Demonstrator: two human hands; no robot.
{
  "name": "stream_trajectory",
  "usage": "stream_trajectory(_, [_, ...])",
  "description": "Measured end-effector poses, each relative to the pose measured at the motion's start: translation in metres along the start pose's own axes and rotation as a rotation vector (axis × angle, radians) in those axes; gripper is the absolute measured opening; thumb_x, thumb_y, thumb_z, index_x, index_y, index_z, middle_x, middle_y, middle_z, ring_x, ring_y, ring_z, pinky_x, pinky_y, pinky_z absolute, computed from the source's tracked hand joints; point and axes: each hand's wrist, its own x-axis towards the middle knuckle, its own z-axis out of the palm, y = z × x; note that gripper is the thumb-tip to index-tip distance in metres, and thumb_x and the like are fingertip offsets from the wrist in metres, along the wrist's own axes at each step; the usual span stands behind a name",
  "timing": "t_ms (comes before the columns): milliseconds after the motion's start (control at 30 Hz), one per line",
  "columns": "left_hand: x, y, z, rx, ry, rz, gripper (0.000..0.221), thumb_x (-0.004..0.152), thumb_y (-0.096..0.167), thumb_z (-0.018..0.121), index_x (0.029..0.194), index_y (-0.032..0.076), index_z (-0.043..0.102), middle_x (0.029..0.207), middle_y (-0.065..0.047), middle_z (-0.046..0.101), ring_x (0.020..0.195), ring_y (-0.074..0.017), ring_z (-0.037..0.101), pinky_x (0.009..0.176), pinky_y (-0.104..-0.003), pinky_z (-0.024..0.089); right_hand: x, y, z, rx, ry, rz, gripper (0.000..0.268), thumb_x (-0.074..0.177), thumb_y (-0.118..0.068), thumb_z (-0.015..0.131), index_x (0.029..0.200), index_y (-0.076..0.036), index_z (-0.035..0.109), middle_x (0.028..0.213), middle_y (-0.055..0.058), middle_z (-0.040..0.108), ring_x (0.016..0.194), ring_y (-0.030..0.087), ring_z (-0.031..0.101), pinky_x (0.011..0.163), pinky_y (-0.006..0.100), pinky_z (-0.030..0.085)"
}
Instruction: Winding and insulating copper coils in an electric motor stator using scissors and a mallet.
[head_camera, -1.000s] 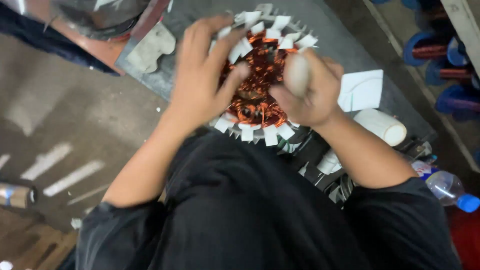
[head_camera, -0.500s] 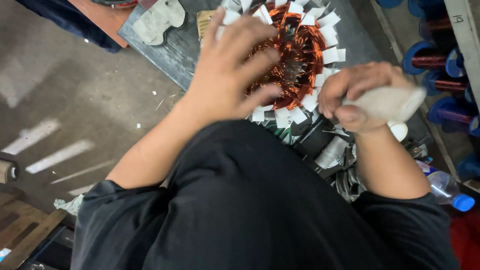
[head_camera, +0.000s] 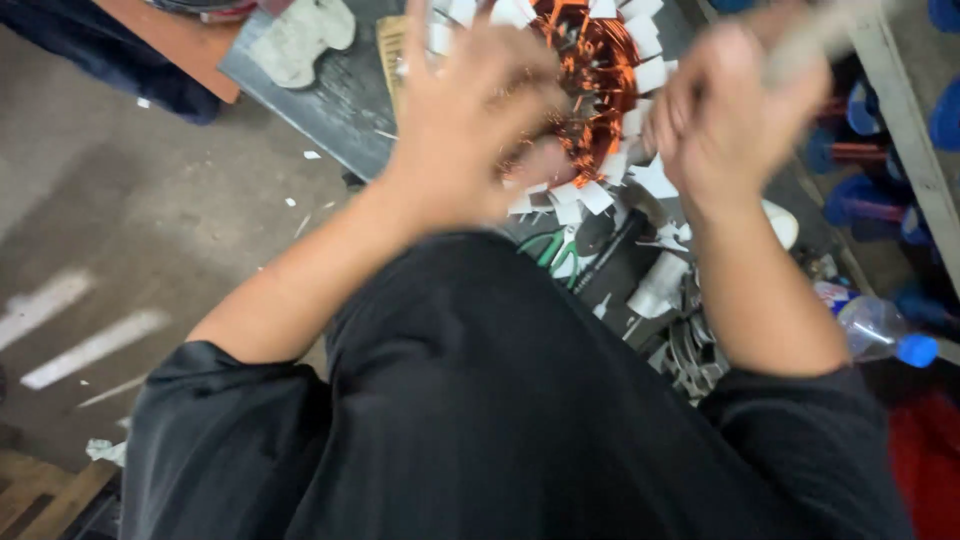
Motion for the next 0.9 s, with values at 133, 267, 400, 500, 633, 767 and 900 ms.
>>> stream_trajectory(133, [-0.005, 0.036, 0.020, 0.252, -0.258, 0.196, 0.063, 0.082, 0.069, 0.062, 0.114, 0.015, 0.060, 0.113, -0.007, 0.060, 0.101, -0.0289, 0.057, 0.097, -0.058, 0.037, -0.017, -0.011, -0.020, 0.246, -0.365, -0.213, 0.030, 0.104, -0.032, 0.060, 0.094, -0.011, 0.041, 0.059, 0.010, 0.042, 0.042, 0.020, 0.050, 0.036, 0.028, 0.043])
stream_trajectory(267, [-0.002, 0.030, 0.032, 0.360, -0.145, 0.225, 0.015, 0.084, 0.001, 0.063, 0.089, 0.014, 0.057, 0.091, -0.004, 0.055, 0.079, -0.0233, 0.052, 0.080, -0.039, 0.043, -0.016, -0.008, -0.035, 0.493, -0.614, -0.154, 0.038, 0.085, -0.030, 0.075, 0.084, 0.001, 0.053, 0.061, 0.012, 0.055, 0.049, 0.020, 0.062, 0.047, 0.032, 0.066])
stream_trajectory(400, [-0.008, 0.024, 0.032, 0.346, -0.204, 0.202, 0.012, 0.087, 0.009, 0.064, 0.094, 0.018, 0.061, 0.099, -0.002, 0.060, 0.081, -0.0217, 0.055, 0.079, -0.036, 0.040, -0.025, 0.022, -0.031, 0.587, -0.596, -0.114, 0.010, 0.088, -0.006, 0.073, 0.094, -0.006, 0.065, 0.064, 0.006, 0.062, 0.041, 0.013, 0.054, 0.037, 0.024, 0.054])
stream_trajectory(500, [-0.009, 0.023, 0.028, 0.324, -0.228, 0.136, 0.012, 0.090, 0.016, 0.062, 0.101, 0.014, 0.063, 0.108, -0.007, 0.062, 0.083, -0.0243, 0.056, 0.080, -0.038, 0.042, -0.042, 0.036, -0.017, 0.508, -0.343, -0.043, 0.008, 0.093, -0.007, 0.069, 0.090, -0.010, 0.063, 0.051, 0.006, 0.043, 0.037, 0.013, 0.034, 0.029, 0.025, 0.031])
stream_trajectory(633, [0.005, -0.004, 0.002, 0.102, -0.203, 0.076, 0.015, 0.101, 0.020, 0.051, 0.095, 0.008, 0.058, 0.094, -0.012, 0.055, 0.080, -0.0336, 0.053, 0.069, -0.046, 0.037, -0.031, 0.032, 0.004, -0.084, -0.239, -0.212, 0.029, 0.096, -0.010, 0.069, 0.079, -0.009, 0.046, 0.061, 0.006, 0.044, 0.051, 0.018, 0.042, 0.047, 0.034, 0.029])
stream_trajectory(767, [0.015, -0.017, -0.010, 0.029, -0.046, -0.170, 0.015, 0.103, 0.021, 0.052, 0.103, 0.011, 0.063, 0.099, -0.009, 0.055, 0.093, -0.0331, 0.051, 0.078, -0.047, 0.034, -0.011, 0.012, 0.033, -0.394, -0.126, -0.192, 0.043, 0.101, -0.022, 0.073, 0.073, -0.009, 0.043, 0.069, -0.001, 0.041, 0.069, 0.011, 0.036, 0.062, 0.034, 0.032])
stream_trajectory(900, [0.010, -0.015, -0.008, 0.023, -0.054, -0.130, 0.042, 0.110, 0.037, 0.032, 0.104, 0.009, 0.062, 0.109, -0.008, 0.056, 0.102, -0.0301, 0.053, 0.085, -0.047, 0.035, -0.032, 0.008, 0.002, -0.067, -0.257, 0.042, 0.044, 0.104, -0.008, 0.064, 0.064, -0.009, 0.045, 0.050, 0.003, 0.044, 0.044, 0.012, 0.045, 0.041, 0.024, 0.028])
